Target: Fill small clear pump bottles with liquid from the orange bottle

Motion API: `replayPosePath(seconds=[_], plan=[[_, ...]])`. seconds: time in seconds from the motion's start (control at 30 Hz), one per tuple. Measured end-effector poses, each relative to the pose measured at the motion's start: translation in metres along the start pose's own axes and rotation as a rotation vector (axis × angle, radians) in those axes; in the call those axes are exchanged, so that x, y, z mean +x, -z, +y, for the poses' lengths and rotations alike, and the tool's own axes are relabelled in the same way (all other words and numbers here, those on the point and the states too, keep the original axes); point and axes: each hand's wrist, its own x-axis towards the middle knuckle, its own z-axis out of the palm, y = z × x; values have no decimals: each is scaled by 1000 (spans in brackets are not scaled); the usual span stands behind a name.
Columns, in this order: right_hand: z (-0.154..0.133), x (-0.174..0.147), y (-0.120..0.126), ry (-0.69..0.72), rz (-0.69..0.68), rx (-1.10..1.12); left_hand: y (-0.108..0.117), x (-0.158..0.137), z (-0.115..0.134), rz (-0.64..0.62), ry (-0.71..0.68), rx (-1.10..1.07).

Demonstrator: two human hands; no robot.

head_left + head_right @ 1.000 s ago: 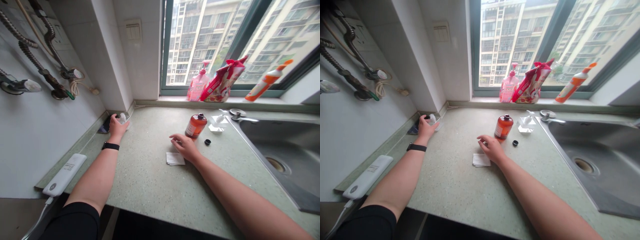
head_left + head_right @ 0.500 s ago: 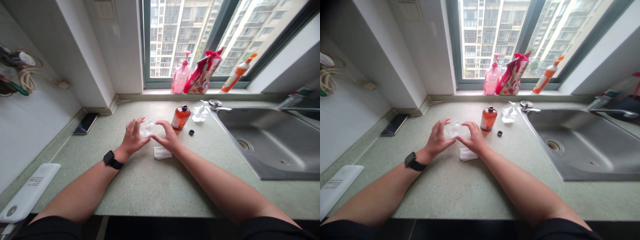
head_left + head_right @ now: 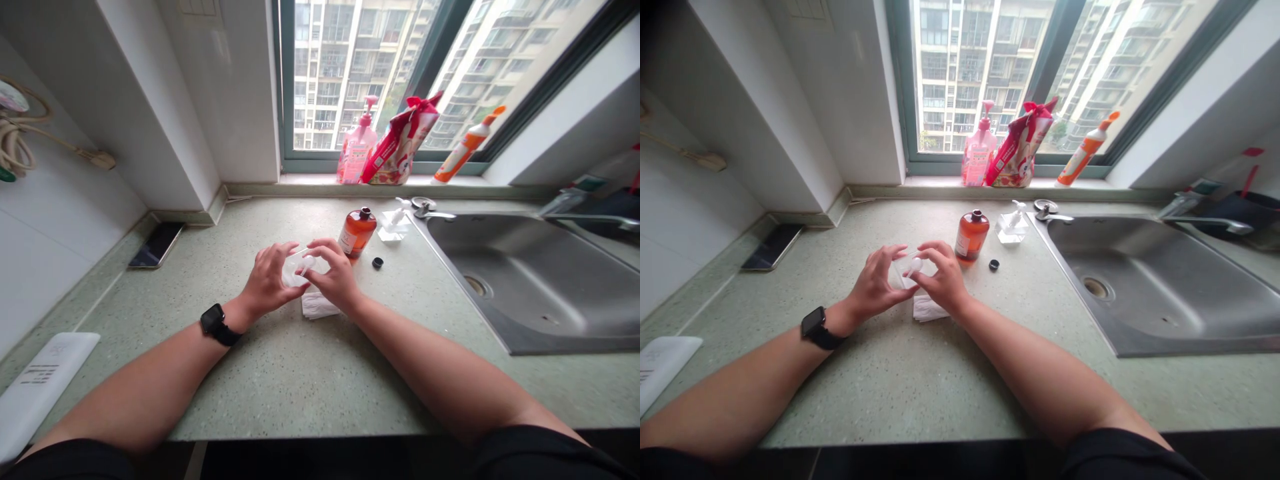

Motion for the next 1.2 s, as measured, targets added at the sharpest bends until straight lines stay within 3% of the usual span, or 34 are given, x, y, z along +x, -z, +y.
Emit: replayPosePath(seconds=[0.3, 0.6, 0.9, 1.0, 1.2], plan=[[5, 4, 7, 113, -97, -11, 4, 4, -8, -25, -23, -72], [13, 2, 8, 13, -29, 109, 6, 3, -14, 3, 40, -103], [4, -2, 6, -70, -189, 157, 3, 2, -10, -29, -34, -67], [3, -1, 4, -89, -154, 143, 3, 2, -9, -34, -50, -63], [13, 1, 12, -128, -43, 202, 4, 3, -15, 31, 52, -91]])
